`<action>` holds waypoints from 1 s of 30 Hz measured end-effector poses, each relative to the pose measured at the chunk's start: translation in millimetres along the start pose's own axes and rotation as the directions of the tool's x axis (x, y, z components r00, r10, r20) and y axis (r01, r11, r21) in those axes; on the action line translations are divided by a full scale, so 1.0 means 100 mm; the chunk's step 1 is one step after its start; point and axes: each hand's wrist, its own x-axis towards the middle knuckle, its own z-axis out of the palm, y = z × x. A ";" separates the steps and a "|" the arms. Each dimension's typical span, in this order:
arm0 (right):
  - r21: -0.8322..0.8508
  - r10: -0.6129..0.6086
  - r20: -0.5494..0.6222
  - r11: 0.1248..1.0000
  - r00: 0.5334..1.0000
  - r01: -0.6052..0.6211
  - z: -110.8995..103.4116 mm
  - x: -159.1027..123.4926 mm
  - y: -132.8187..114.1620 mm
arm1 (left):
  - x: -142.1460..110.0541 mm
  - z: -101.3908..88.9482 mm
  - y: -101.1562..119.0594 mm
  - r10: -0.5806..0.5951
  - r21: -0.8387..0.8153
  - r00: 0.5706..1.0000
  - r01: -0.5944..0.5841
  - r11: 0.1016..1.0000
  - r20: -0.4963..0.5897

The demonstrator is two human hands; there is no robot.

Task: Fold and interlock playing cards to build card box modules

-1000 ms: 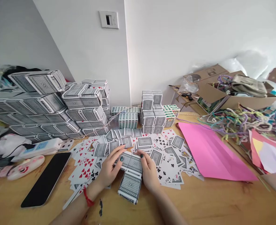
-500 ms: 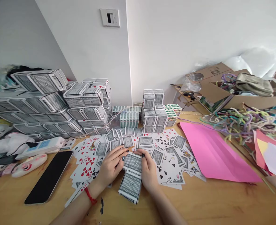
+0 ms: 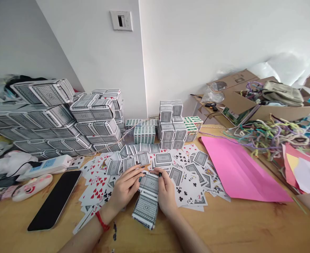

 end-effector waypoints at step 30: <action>0.004 0.035 0.046 0.999 0.998 -0.036 0.00 -0.01 -0.03 | 0.01 0.04 0.01 -0.144 -0.016 0.986 0.143 0.990 -0.083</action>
